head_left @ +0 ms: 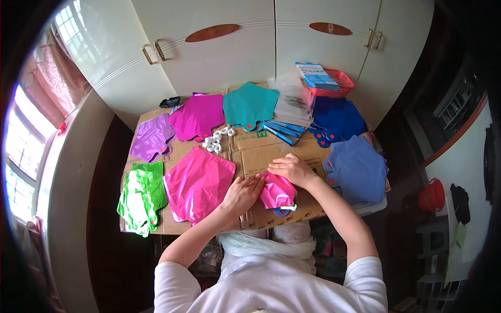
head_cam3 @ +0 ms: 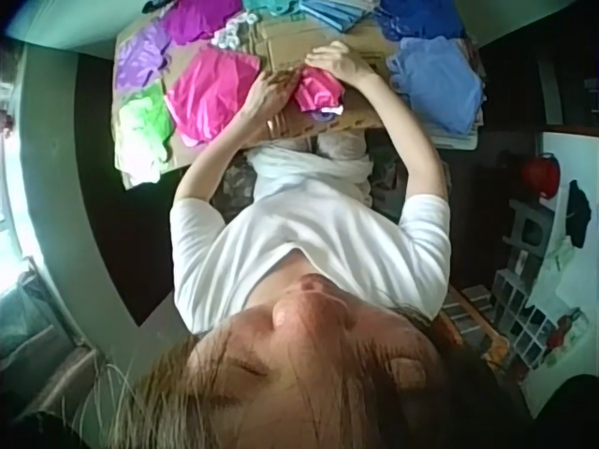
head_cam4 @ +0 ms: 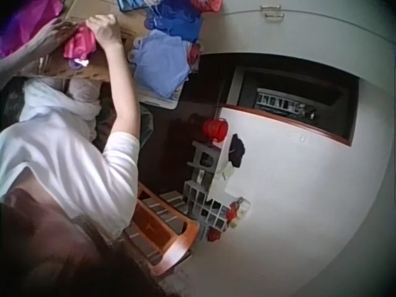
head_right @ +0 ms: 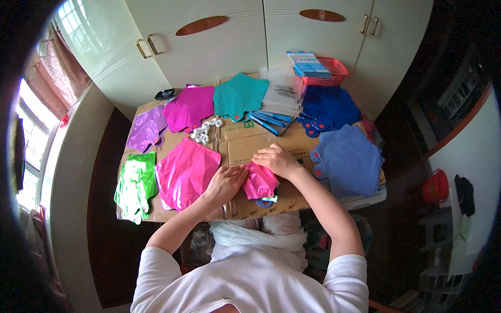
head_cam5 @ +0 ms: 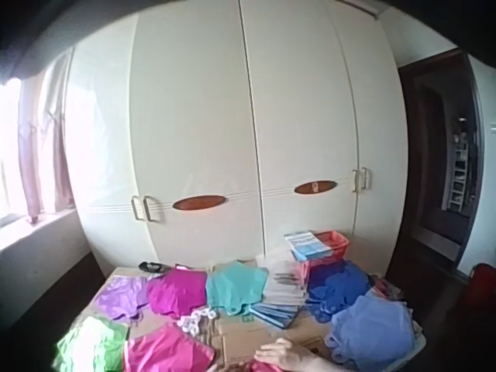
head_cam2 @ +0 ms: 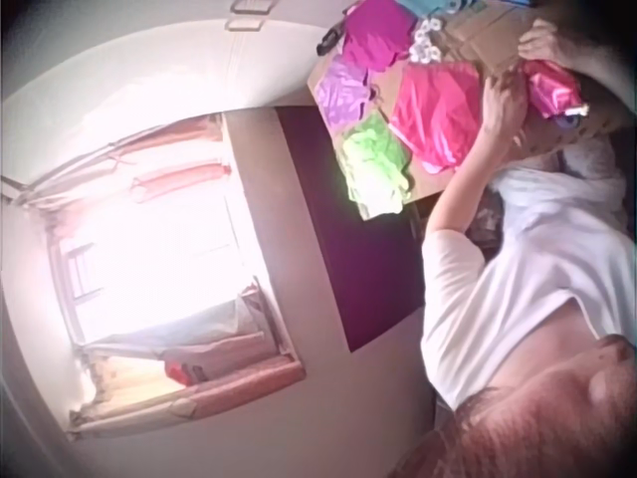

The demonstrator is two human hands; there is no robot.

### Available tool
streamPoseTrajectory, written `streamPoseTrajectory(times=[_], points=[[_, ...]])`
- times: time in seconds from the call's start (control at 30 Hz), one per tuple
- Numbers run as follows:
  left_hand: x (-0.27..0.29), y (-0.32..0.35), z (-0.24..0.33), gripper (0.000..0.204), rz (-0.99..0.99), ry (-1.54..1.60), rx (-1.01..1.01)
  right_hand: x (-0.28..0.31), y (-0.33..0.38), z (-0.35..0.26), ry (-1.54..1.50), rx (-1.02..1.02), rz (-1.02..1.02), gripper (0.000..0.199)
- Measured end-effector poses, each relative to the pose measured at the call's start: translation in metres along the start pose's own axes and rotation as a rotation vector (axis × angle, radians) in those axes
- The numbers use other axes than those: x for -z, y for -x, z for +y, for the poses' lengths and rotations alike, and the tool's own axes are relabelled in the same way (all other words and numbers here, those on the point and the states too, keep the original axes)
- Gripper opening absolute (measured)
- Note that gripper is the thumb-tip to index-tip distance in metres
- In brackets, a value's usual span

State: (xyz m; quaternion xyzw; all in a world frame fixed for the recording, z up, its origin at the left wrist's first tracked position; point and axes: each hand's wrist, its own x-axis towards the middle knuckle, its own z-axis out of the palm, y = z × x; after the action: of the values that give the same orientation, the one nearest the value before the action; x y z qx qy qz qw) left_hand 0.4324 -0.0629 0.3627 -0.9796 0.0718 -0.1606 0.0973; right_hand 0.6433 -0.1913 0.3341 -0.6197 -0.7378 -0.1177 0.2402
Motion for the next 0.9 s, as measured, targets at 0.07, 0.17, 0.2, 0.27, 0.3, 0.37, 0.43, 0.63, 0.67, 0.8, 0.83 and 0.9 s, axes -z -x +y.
streamPoseTrajectory(times=[0.07,0.17,0.2,0.27,0.3,0.37,0.43,0.63,0.67,0.8,0.83,0.9], points=[[0.0,0.002,-0.001,0.044,-0.013,0.009,0.005,0.007,0.002,0.0,-0.058,-0.069,-0.075,0.026],[-0.001,0.004,-0.001,0.045,-0.024,0.011,0.014,0.022,-0.001,-0.002,-0.174,-0.205,-0.151,0.033],[-0.002,0.004,-0.003,0.045,-0.018,0.012,0.017,0.023,-0.007,-0.007,-0.226,-0.258,-0.15,0.035],[-0.006,0.006,-0.003,0.046,-0.021,0.042,0.022,0.028,-0.019,-0.025,-0.296,-0.322,-0.264,0.044],[-0.008,0.007,-0.004,0.047,-0.03,0.065,0.025,0.021,-0.022,-0.033,-0.223,-0.302,-0.29,0.046],[-0.008,0.008,-0.006,0.048,-0.04,0.125,0.039,0.009,-0.021,-0.05,-0.071,-0.256,-0.336,0.052],[-0.008,0.01,-0.007,0.049,-0.053,0.207,0.063,0.004,-0.015,-0.054,0.027,-0.246,-0.415,0.061],[0.007,0.017,-0.017,0.062,-0.164,0.274,0.028,-0.003,-0.007,-0.059,0.086,-0.268,-0.344,0.066],[0.002,0.022,-0.02,0.07,-0.176,0.246,0.015,-0.002,-0.008,-0.059,0.095,-0.265,-0.347,0.068],[0.011,0.025,-0.015,0.069,-0.145,0.273,0.017,-0.002,-0.007,-0.059,0.125,-0.256,-0.359,0.082],[0.014,0.025,-0.014,0.069,-0.157,0.27,0.0,-0.002,-0.007,-0.058,0.133,-0.252,-0.362,0.086],[0.018,0.029,-0.01,0.068,-0.162,0.286,-0.051,-0.001,-0.007,-0.059,0.142,-0.254,-0.391,0.095]])
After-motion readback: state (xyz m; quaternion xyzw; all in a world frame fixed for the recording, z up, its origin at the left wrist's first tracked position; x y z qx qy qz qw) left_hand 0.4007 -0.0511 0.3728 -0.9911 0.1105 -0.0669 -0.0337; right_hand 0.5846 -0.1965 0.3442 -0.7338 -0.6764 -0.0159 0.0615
